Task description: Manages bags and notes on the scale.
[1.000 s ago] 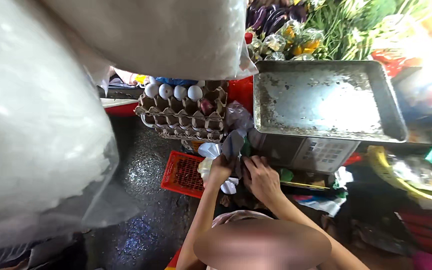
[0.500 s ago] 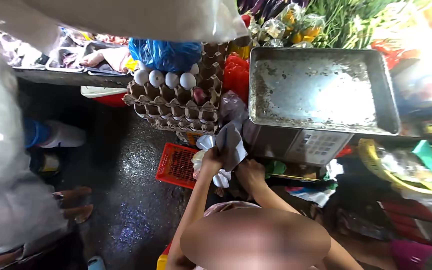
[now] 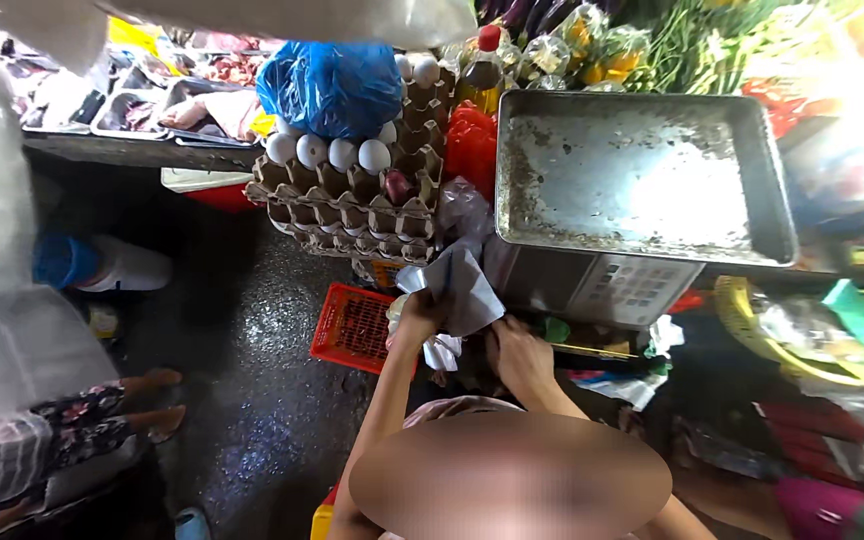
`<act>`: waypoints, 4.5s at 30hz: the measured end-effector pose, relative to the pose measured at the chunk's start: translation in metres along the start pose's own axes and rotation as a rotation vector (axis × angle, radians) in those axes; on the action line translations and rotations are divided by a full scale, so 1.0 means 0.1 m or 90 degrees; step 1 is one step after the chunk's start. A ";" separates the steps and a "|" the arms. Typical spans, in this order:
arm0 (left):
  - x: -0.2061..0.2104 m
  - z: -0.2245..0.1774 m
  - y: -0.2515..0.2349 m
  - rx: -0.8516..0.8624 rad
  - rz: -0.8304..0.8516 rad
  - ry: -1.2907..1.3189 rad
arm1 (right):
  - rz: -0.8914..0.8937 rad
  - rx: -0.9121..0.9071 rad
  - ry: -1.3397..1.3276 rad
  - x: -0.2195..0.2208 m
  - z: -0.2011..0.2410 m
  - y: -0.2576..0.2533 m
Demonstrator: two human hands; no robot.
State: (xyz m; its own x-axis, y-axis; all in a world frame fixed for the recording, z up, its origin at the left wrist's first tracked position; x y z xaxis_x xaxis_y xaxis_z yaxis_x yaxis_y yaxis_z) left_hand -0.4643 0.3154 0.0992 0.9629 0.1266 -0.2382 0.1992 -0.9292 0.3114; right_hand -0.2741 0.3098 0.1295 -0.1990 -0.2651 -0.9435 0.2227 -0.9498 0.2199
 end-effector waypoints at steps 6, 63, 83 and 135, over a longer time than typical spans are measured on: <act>-0.07 -0.10 0.10 -0.012 0.011 0.197 | -0.332 -0.061 -0.123 -0.26 -0.12 -0.04; 0.36 0.49 0.37 0.257 -0.358 0.095 | -0.232 -0.058 -0.675 0.48 -0.09 -0.40; 0.39 0.43 0.28 0.191 -0.260 -0.093 | -0.425 -0.167 -0.532 0.51 -0.04 -0.44; -0.07 0.38 0.94 -0.003 -0.338 0.293 | -0.070 0.133 -0.100 -2.19 -0.58 -1.31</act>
State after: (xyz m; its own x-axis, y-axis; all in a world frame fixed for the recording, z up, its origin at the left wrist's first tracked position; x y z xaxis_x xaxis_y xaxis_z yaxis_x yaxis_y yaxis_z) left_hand -0.4592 0.2136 0.0952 0.7145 0.6975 0.0540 0.6632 -0.6999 0.2652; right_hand -0.2040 0.5024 0.2925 -0.3608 -0.1660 -0.9177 -0.0066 -0.9836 0.1805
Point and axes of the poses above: each hand's wrist, its own y-axis away from the middle knuckle, its own x-axis out of the palm, z = x × y, the point moved 1 cm from there along -y, towards the middle knuckle, and after that the axes turned 7 degrees about x, right-handed, at the moved point
